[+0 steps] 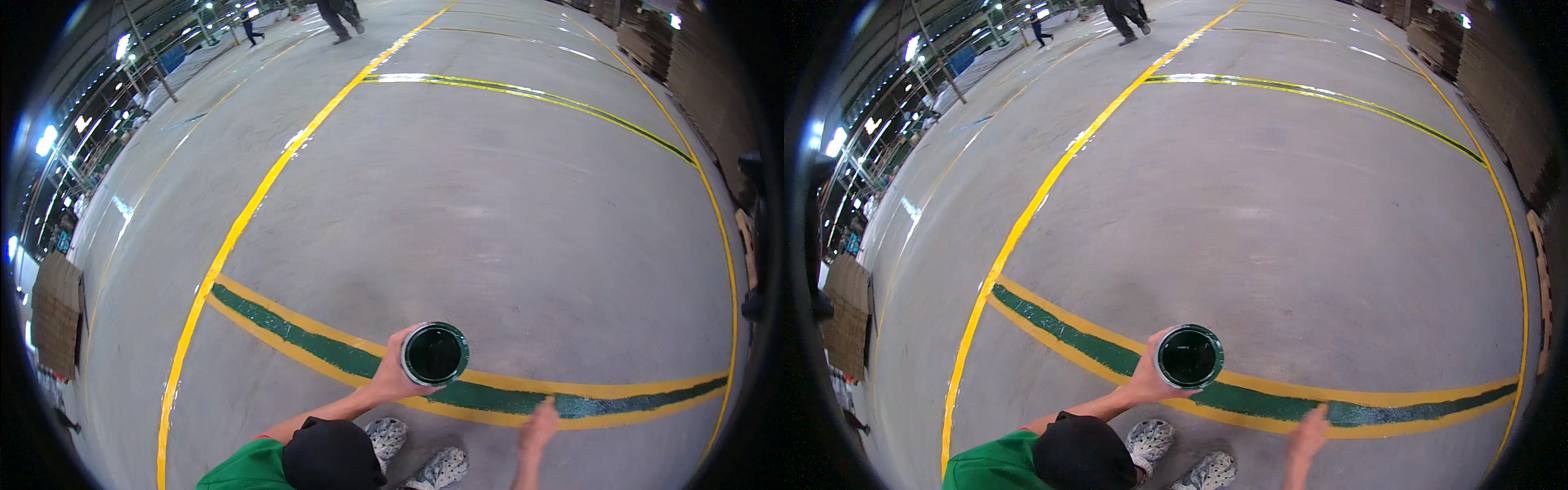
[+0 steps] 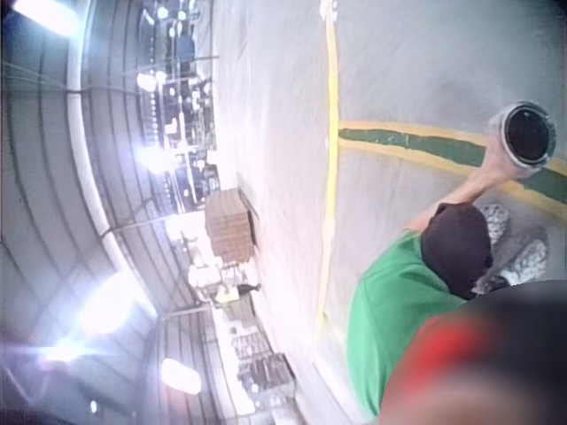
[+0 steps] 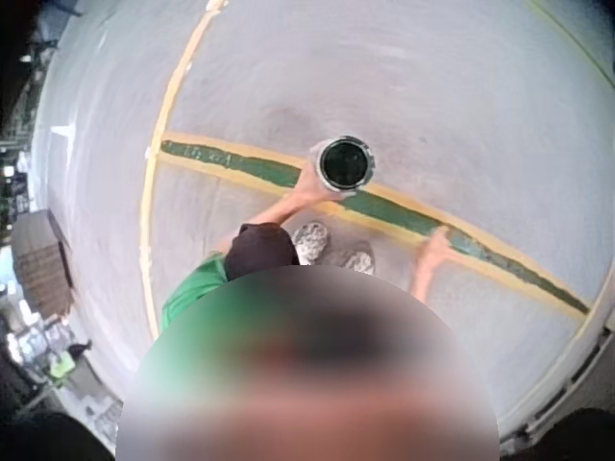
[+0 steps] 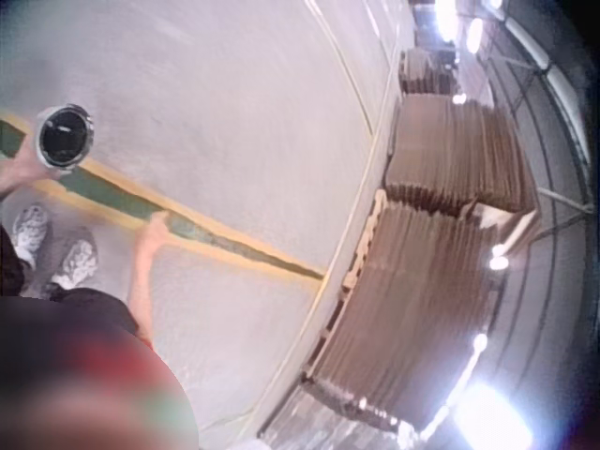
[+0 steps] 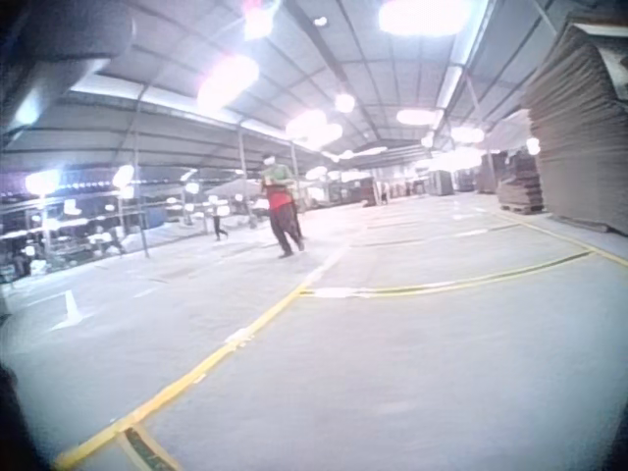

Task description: The person paints green lines on a warehouse floor using a paintbrush and a paint can. They dip the brush into the paint and apply it along yellow tape markings to create straight lines.

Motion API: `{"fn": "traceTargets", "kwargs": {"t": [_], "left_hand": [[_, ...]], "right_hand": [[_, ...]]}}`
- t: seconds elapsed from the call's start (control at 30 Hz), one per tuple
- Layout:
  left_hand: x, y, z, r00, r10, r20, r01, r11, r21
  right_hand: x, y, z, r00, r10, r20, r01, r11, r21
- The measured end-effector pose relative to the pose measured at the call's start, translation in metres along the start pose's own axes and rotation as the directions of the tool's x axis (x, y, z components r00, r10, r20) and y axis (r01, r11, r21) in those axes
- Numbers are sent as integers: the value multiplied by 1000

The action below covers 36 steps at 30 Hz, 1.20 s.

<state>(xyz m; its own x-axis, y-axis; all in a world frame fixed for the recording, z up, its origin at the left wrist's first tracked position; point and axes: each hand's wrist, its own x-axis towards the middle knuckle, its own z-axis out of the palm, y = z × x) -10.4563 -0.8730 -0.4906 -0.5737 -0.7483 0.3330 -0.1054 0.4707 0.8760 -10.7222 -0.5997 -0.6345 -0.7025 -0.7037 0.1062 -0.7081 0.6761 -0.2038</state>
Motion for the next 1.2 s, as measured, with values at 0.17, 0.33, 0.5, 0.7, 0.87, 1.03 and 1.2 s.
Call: {"fn": "traceTargets", "kwargs": {"t": [0.17,0.33,0.5,0.7,0.87,1.03,1.2], "left_hand": [[-7,-3,6,995,-97,9,97,994,58],[-4,-3,2,997,-77,29,78,997,-27],[10,2,7,1000,-6,19,7,1000,-16],[34,13,35,992,46,115,-47,999,0],[45,32,64,953,125,278,-107,991,-80],[41,42,84,925,181,333,-156,983,-99],[30,39,105,926,138,352,-161,986,35]], "right_hand": [[-44,-149,2,988,-148,49,54,622,781],[-19,-95,-13,948,136,287,-318,411,854],[20,42,-68,949,310,-66,-264,889,374],[54,-23,-242,912,255,-321,24,748,663],[57,-129,-323,981,-192,5,144,751,645],[86,-162,-291,867,-485,111,369,776,511],[97,-111,-261,890,-453,47,327,707,627]]}}
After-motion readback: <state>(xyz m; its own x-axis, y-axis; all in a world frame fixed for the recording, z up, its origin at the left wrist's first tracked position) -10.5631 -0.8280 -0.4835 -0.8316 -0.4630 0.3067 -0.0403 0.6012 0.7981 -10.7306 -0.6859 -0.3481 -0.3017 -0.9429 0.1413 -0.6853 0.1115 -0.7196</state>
